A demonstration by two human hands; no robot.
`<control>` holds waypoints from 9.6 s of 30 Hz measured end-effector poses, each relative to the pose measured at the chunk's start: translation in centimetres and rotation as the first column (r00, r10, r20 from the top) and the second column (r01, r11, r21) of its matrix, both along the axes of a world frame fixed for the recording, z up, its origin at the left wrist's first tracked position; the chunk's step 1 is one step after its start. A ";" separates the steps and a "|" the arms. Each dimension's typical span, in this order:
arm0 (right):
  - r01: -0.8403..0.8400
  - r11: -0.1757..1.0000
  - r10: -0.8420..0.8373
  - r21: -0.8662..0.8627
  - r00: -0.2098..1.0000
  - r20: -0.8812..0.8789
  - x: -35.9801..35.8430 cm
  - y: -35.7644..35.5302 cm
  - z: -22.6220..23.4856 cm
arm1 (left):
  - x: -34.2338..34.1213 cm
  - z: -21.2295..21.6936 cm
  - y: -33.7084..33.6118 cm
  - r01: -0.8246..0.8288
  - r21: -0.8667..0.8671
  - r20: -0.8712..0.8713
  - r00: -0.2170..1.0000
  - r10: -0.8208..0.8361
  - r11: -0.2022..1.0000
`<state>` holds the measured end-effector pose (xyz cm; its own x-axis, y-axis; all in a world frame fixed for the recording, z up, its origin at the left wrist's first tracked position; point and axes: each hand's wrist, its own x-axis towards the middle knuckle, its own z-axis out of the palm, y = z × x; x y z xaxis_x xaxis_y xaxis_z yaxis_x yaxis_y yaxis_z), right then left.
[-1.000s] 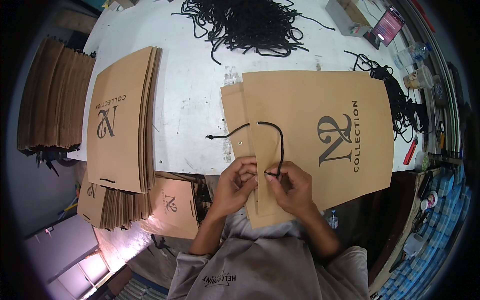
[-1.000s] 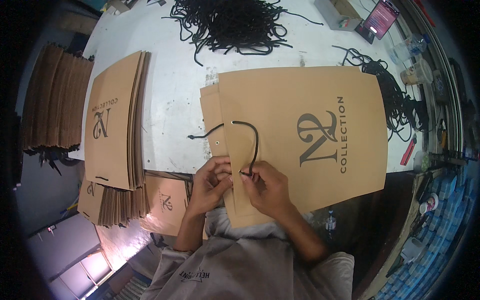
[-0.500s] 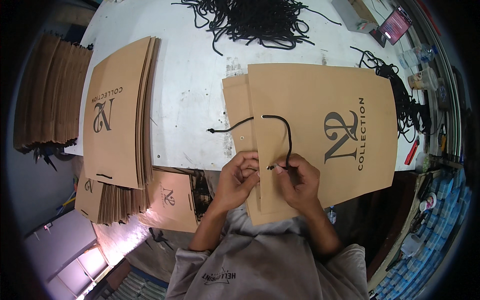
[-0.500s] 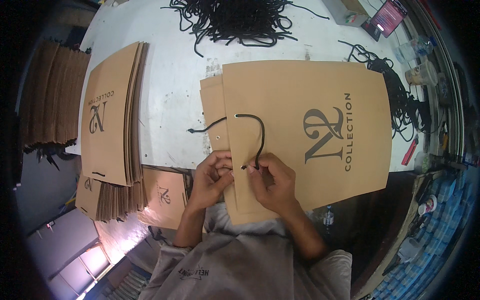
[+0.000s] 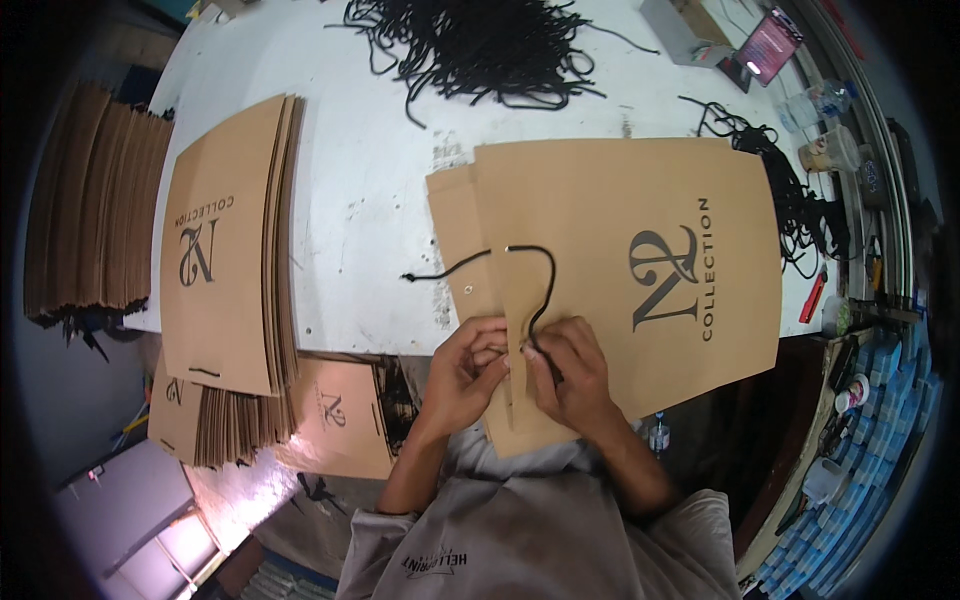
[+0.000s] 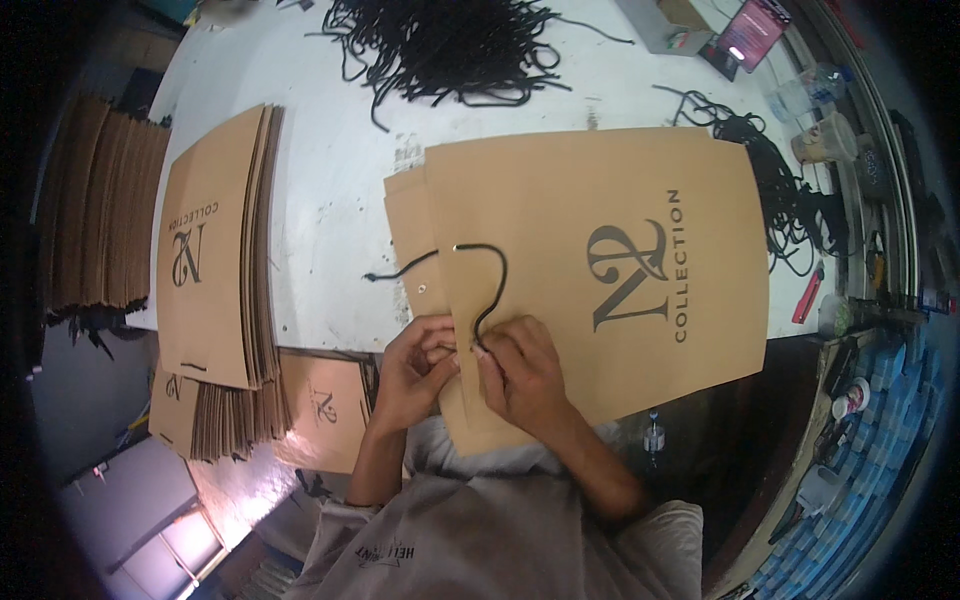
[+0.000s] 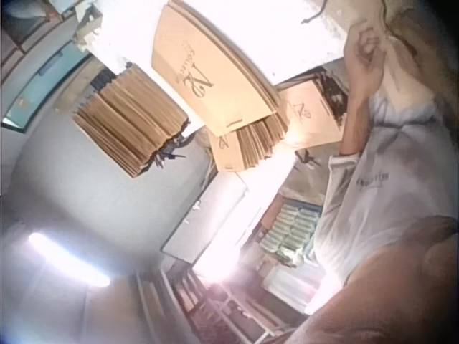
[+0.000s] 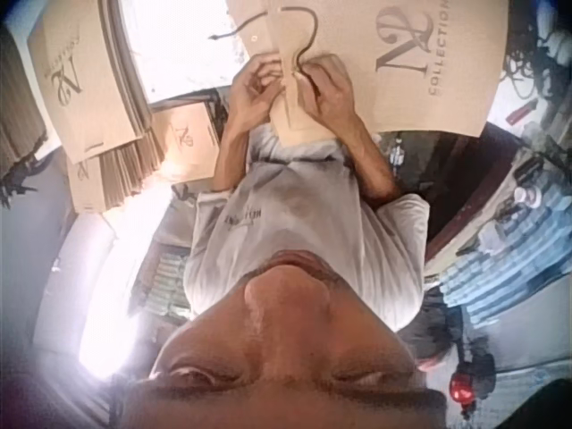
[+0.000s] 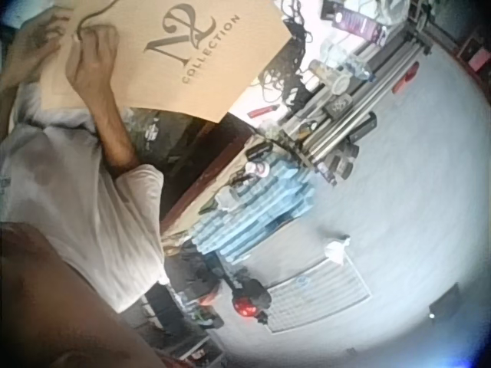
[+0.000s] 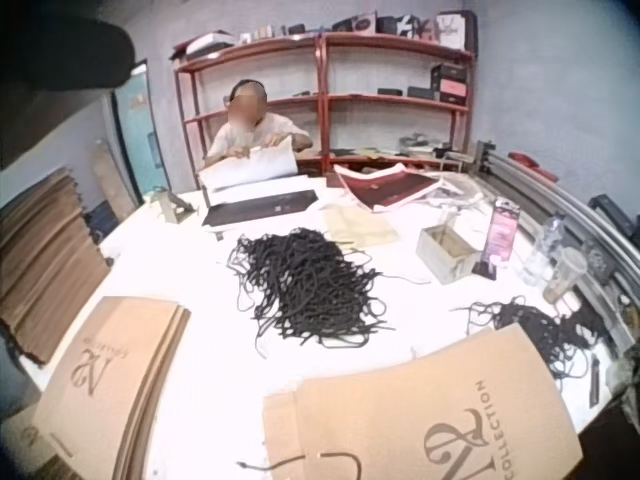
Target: The person threads black cords through pre-punched holes in brown paper bags, ties knots, and stacks the finished bags. The process is repeated for multiple bags on a white work table.
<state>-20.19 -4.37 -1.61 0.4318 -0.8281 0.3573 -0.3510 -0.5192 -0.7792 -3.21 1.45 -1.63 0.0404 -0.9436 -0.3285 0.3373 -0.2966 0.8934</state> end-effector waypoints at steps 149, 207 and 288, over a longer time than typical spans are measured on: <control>-0.464 0.767 0.168 -0.444 0.812 -0.560 -10.1 4.7 11.0 | 9.0 -0.8 3.4 -0.425 -0.104 0.115 0.893 0.436 0.899; -0.275 0.958 0.283 0.082 0.951 -0.125 3.0 -4.4 4.0 | 2.3 -0.2 -0.4 -0.200 -0.126 -0.039 0.980 0.197 0.972; -0.237 0.952 0.215 0.195 0.968 0.126 2.1 -3.7 1.0 | 2.1 -2.2 -0.4 -0.200 -0.177 -0.114 0.977 0.182 0.964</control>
<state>-18.12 -8.08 -0.59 0.5865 -0.7734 0.2405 -0.1564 -0.3995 -0.9033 -1.16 1.09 -3.87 0.2032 -0.9662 -0.1587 0.4580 -0.0495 0.8876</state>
